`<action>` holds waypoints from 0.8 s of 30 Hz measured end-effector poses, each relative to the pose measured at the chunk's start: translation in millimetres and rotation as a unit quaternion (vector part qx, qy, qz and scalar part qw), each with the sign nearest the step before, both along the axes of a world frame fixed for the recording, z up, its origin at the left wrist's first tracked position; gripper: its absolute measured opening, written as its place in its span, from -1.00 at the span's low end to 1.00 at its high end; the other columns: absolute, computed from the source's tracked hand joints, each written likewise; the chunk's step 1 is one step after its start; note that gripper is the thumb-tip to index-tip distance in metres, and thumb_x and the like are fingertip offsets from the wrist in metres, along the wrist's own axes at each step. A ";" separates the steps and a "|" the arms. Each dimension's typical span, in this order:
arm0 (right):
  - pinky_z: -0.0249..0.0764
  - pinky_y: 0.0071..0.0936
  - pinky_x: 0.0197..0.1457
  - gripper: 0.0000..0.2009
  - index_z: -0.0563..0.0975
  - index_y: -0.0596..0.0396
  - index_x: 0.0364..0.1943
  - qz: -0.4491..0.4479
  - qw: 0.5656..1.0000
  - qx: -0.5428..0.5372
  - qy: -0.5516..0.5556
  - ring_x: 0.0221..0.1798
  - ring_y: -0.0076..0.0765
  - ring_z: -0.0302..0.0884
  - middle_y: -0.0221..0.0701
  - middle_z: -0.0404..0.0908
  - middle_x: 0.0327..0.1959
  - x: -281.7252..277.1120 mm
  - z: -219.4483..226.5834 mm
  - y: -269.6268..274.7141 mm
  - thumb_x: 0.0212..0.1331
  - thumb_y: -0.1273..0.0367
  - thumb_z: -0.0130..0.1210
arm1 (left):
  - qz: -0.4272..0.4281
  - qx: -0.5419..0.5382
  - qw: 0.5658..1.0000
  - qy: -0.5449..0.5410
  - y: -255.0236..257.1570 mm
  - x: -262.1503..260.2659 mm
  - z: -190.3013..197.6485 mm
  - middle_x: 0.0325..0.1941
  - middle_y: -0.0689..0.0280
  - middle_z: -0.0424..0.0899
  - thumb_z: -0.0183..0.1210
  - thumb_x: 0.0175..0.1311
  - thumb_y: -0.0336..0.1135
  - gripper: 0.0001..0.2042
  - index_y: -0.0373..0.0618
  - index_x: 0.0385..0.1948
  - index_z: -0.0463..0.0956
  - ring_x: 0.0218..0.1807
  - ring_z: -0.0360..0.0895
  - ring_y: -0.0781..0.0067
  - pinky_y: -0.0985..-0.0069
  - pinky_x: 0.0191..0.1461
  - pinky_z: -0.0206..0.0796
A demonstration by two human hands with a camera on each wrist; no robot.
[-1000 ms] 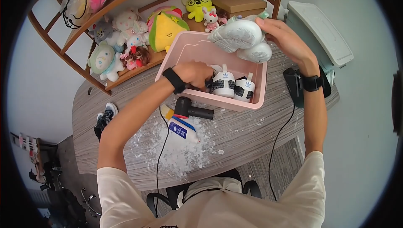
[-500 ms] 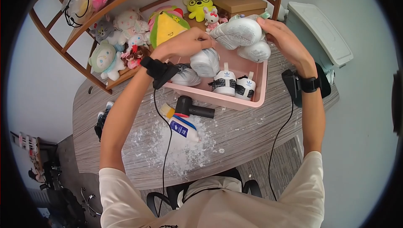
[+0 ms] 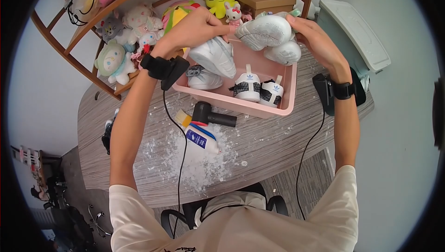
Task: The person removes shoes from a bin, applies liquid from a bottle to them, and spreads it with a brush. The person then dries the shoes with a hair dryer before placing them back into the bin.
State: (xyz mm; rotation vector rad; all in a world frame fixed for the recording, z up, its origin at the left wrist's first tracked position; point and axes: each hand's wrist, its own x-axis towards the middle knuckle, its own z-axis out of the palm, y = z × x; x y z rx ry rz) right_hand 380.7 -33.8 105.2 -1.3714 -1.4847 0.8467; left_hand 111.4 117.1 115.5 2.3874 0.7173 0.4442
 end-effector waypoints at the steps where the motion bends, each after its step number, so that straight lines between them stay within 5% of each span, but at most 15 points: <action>1: 0.29 -0.40 0.31 -0.36 0.53 0.13 0.25 -0.009 1.000 0.006 0.002 0.12 -0.43 0.46 -0.35 0.61 0.06 -0.8 -0.1 0.3 0.41 -0.13 -0.03 | -0.006 -0.002 1.000 0.017 -7.7 -2.3 7.6 -0.61 0.42 0.65 0.31 0.30 -0.08 -0.64 -0.25 -0.48 0.75 -0.51 0.46 0.69 0.60 -0.40 0.26; 9: 0.29 -0.39 0.31 -0.38 0.54 0.13 0.24 0.017 1.000 -0.002 0.005 0.12 -0.43 0.46 -0.34 0.62 0.07 -7.5 -2.2 4.8 0.42 -0.11 -0.03 | -0.101 0.049 0.990 0.080 -25.0 9.8 -24.2 -0.65 0.37 0.65 0.33 0.28 -0.01 -0.61 -0.19 -0.55 0.75 -0.59 0.42 0.61 0.50 -0.44 0.25; 15: 0.27 -0.40 0.30 -0.38 0.59 0.15 0.16 0.020 1.000 -0.002 0.006 0.11 -0.40 0.45 -0.34 0.63 0.03 -8.5 -8.0 7.3 0.41 -0.13 -0.02 | -0.100 0.096 0.979 0.150 -24.0 12.0 -48.7 -0.69 0.17 0.59 0.33 0.22 0.02 -0.60 -0.18 -0.59 0.71 -0.59 0.51 0.20 0.31 -0.36 0.37; 17: 0.26 -0.41 0.30 -0.37 0.61 0.15 0.13 0.017 1.000 -0.001 0.025 0.11 -0.39 0.44 -0.34 0.63 0.01 -10.0 -9.6 11.2 0.40 -0.15 -0.02 | -0.096 0.112 0.979 0.137 -26.2 8.0 -46.0 -0.59 0.10 0.65 0.34 0.21 0.06 -0.58 -0.17 -0.59 0.70 -0.46 0.59 0.03 0.24 -0.29 0.40; 24: 0.39 -0.43 0.17 -0.33 0.62 0.17 0.09 0.083 0.985 -0.110 -0.100 0.03 -0.37 0.49 -0.31 0.63 -0.03 -13.2 -20.5 32.1 0.36 -0.21 -0.02 | -0.053 0.217 0.970 0.093 -28.1 7.6 -57.9 -0.55 0.03 0.64 0.35 0.21 0.02 -0.58 -0.26 -0.51 0.69 -0.45 0.57 0.03 0.29 -0.32 0.38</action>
